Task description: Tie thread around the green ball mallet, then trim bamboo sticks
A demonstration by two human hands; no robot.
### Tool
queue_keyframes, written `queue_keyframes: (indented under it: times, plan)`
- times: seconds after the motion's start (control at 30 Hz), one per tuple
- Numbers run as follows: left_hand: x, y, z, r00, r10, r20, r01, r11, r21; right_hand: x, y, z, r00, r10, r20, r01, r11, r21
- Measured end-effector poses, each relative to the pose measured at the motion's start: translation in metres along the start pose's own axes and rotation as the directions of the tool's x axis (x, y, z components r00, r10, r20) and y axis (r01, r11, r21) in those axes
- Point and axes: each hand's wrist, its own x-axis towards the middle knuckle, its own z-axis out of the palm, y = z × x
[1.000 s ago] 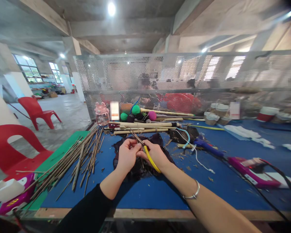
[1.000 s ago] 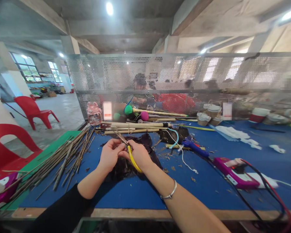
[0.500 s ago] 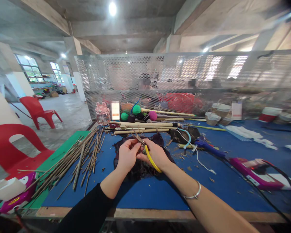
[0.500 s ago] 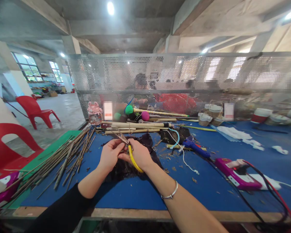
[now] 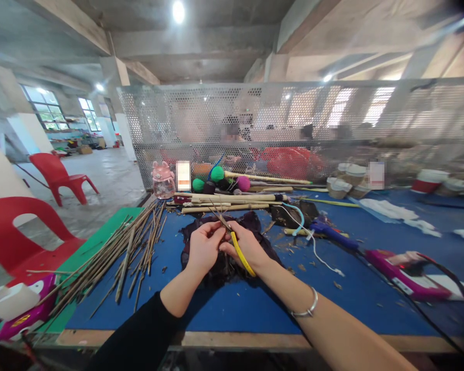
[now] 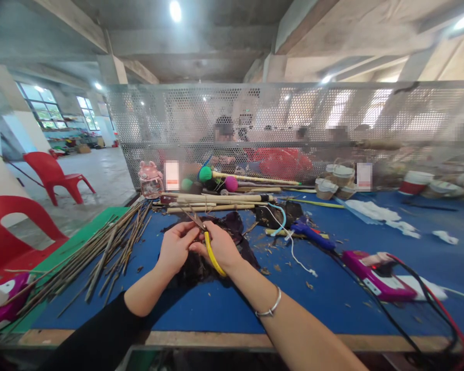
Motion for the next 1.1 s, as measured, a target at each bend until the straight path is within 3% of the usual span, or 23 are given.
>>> queue_keyframes:
  times: [0.53,0.83,0.97,1.1]
  plan:
    - [0.0,0.0,0.001,0.998,-0.047,-0.046,0.044,0.998,-0.051,0.0,-0.006,-0.002,0.996,0.083,-0.043,-0.088,0.988,-0.13]
    - [0.002,-0.003,-0.002,0.999,0.034,-0.021,-0.033,0.998,0.05,0.0,-0.009,-0.002,0.994,0.102,-0.025,-0.105,0.932,-0.346]
    - [0.002,-0.003,-0.003,0.999,0.052,-0.014,-0.05,0.995,0.092,-0.001,-0.007,-0.003,0.996,0.089,-0.015,-0.088,0.936,-0.34]
    - [0.003,-0.006,-0.003,1.0,-0.006,-0.008,0.006,0.997,0.076,0.0,-0.007,-0.005,0.993,0.116,-0.009,-0.112,0.934,-0.338]
